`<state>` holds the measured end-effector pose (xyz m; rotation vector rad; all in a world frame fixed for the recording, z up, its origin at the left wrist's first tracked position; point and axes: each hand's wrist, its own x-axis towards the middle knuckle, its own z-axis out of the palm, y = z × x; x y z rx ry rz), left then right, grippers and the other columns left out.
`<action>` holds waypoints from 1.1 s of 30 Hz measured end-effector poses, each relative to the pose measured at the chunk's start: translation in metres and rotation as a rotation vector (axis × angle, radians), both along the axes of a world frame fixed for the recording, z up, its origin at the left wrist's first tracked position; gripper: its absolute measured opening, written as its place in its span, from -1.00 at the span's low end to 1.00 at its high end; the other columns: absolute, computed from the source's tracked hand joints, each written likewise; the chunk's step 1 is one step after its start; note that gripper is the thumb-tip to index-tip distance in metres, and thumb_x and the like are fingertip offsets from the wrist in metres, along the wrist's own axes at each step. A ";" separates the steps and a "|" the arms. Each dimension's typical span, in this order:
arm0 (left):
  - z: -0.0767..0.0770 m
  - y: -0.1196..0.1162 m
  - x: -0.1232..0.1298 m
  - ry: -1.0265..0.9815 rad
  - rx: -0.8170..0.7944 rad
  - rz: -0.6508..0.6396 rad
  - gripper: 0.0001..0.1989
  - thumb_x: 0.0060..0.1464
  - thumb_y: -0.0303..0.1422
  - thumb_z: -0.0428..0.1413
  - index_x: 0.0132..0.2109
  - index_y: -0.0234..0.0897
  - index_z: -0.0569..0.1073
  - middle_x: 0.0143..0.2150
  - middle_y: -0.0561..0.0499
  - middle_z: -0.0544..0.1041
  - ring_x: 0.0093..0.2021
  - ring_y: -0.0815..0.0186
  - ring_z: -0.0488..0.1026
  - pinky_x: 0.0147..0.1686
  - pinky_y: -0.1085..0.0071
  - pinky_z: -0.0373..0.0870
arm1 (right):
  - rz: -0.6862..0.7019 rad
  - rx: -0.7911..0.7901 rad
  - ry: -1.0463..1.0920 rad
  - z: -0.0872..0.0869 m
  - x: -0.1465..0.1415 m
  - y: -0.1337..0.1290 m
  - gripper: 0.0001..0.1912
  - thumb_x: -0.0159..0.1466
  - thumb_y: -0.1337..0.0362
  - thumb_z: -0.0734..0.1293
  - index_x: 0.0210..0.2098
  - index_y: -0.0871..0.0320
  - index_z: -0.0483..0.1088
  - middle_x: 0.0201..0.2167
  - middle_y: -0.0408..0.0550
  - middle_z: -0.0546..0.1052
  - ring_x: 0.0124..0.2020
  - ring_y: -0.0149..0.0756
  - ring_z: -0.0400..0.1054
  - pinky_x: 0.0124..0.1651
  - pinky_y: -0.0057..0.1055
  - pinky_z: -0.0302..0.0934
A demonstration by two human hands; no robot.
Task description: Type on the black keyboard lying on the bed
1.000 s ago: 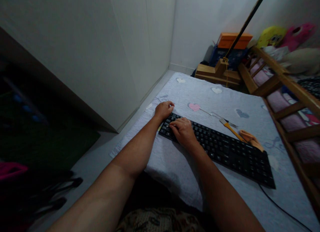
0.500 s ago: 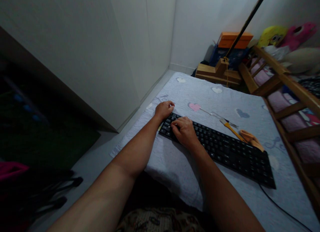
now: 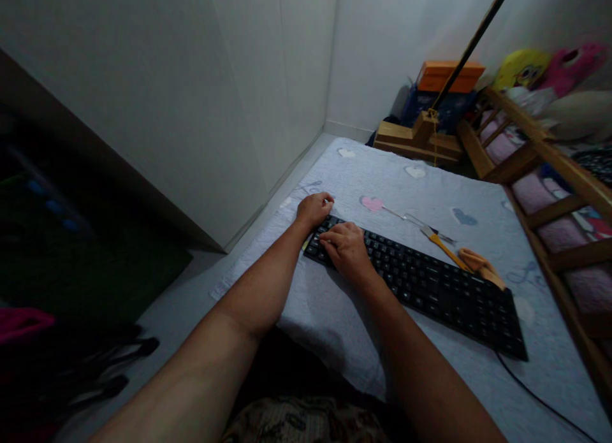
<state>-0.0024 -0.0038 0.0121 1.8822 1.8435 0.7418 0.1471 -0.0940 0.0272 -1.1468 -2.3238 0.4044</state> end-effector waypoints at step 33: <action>0.001 -0.001 0.001 -0.008 -0.003 0.010 -0.72 0.18 -0.33 0.07 -0.06 -0.24 0.61 -0.26 -0.01 0.62 -0.27 0.30 0.49 -0.21 0.42 0.36 | 0.018 0.040 -0.001 -0.005 -0.005 0.001 -0.84 0.36 0.26 0.37 -0.19 0.02 0.64 -0.24 -0.01 0.57 -0.10 -0.13 0.28 0.05 -0.11 0.05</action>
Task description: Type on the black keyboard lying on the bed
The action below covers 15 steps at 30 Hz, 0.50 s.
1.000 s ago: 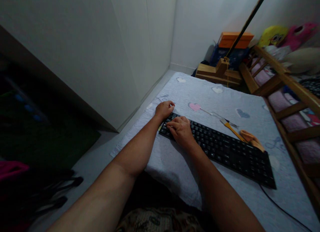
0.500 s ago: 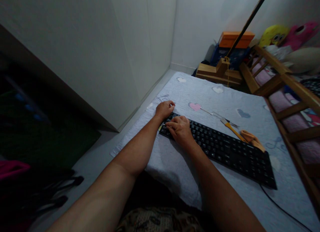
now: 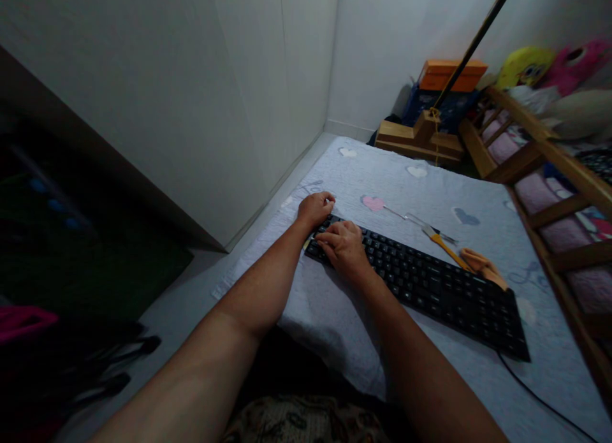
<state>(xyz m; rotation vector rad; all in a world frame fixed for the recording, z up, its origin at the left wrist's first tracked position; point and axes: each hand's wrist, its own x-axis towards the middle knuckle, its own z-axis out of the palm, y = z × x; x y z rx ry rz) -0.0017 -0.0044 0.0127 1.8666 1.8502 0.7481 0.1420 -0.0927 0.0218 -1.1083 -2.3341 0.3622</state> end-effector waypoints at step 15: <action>-0.001 0.001 -0.001 0.000 0.009 -0.005 -0.72 0.17 -0.32 0.07 -0.07 -0.24 0.61 -0.27 -0.01 0.62 -0.27 0.30 0.49 -0.20 0.42 0.36 | 0.028 -0.055 0.005 0.005 -0.001 -0.005 -0.82 0.38 0.27 0.34 -0.21 0.06 0.63 -0.23 -0.04 0.57 -0.10 -0.16 0.28 0.08 -0.14 0.03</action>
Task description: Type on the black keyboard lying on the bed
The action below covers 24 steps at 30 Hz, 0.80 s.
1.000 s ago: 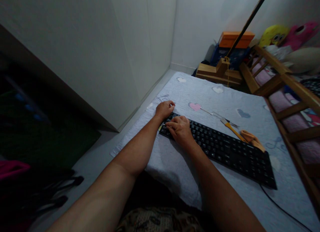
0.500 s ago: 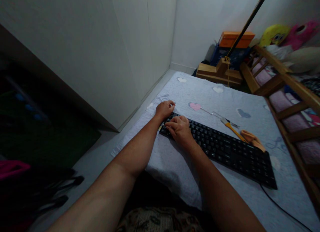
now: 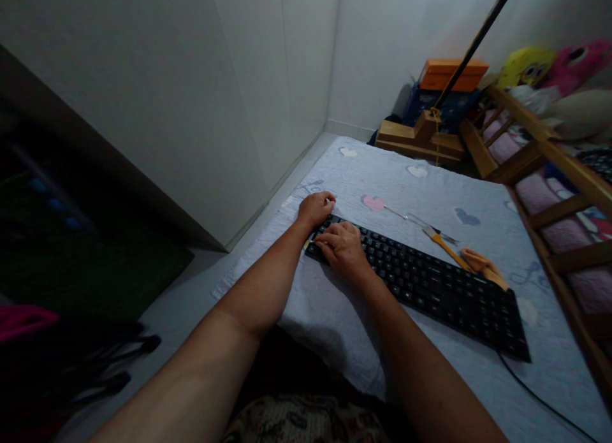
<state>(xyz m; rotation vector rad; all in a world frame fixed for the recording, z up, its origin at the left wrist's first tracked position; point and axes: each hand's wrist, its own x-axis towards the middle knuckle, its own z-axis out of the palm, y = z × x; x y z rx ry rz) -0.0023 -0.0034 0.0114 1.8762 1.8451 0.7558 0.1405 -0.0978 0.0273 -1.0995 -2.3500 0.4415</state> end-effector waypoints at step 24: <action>-0.002 0.001 -0.001 0.007 0.001 -0.003 -0.72 0.18 -0.31 0.06 -0.06 -0.23 0.61 -0.26 0.00 0.62 -0.27 0.30 0.49 -0.24 0.43 0.35 | -0.006 0.017 0.008 -0.001 -0.001 -0.001 -0.82 0.38 0.27 0.34 -0.22 0.05 0.62 -0.25 -0.04 0.57 -0.12 -0.16 0.28 0.07 -0.15 0.03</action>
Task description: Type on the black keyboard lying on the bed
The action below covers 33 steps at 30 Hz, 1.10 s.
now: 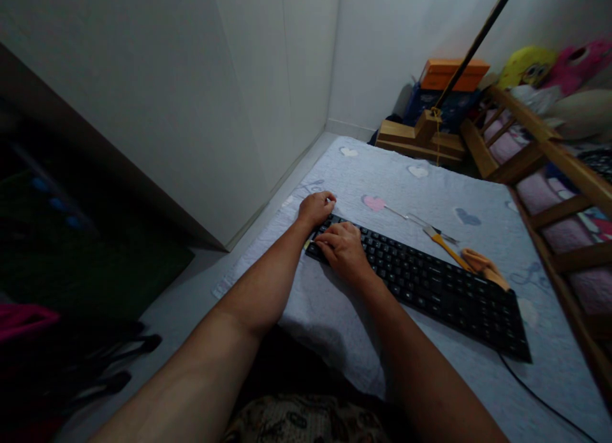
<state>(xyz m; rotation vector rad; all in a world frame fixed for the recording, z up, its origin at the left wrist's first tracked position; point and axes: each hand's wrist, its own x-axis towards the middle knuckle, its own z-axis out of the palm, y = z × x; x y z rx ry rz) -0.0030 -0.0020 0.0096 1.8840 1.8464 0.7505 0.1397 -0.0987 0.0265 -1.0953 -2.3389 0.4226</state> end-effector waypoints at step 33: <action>0.001 0.000 0.001 0.002 -0.014 0.010 -0.73 0.18 -0.32 0.07 -0.06 -0.21 0.61 -0.23 -0.01 0.63 -0.24 0.29 0.51 -0.19 0.42 0.37 | 0.014 0.022 -0.026 0.002 -0.004 -0.003 -0.80 0.39 0.29 0.31 -0.26 0.07 0.60 -0.27 -0.03 0.58 -0.14 -0.16 0.28 0.07 -0.15 0.04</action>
